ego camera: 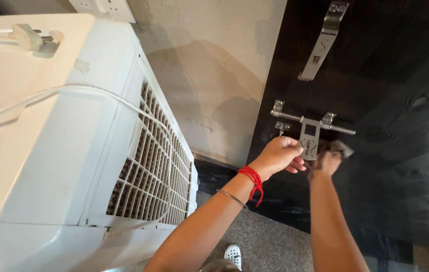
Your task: The person wipes a dark metal door with a gray cloth, focusing on the handle, latch, and surrounding surface. They move the cloth in circular and linear motions across the door's textured surface.
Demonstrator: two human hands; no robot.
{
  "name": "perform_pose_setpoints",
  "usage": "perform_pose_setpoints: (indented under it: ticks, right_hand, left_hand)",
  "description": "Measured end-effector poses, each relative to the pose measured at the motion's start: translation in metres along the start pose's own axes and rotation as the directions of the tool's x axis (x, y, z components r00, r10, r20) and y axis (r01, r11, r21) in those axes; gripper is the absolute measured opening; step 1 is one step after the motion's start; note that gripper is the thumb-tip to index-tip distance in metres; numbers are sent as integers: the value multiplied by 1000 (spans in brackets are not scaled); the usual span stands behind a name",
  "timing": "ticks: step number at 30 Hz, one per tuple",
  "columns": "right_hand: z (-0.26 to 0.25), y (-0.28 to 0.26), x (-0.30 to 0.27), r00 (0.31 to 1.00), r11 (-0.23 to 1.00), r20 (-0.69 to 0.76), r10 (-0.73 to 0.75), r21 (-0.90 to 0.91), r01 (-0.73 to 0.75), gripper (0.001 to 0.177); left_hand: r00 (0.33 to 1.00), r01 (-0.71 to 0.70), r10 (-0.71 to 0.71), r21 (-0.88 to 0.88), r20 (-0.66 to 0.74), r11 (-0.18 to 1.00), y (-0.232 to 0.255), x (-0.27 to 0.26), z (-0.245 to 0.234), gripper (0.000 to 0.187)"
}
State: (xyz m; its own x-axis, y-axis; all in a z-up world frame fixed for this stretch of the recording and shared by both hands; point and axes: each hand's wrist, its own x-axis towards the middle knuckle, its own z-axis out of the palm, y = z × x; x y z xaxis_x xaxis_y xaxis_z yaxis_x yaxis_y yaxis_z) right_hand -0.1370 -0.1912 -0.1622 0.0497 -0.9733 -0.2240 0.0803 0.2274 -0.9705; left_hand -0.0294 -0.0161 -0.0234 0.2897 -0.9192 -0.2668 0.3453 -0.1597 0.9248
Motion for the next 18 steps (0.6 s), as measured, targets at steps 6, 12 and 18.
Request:
perform_pose_setpoints:
  ticks: [6,12,18]
  right_hand:
    - [20,-59,-45,947,845,-90,-308,-484,229,32]
    - [23,-54,-74,884,447,352,-306,-767,460,44]
    - [-16,-64,-29,955,458,57,-290,-868,191,66]
  left_hand:
    - [1000,-30,29,37,12,999,-7,3,-4,22]
    - [1000,-8,8,11,7,1000,-12,4,-7,22]
    - [1000,-18,17,29,10,999,-12,4,-6,19]
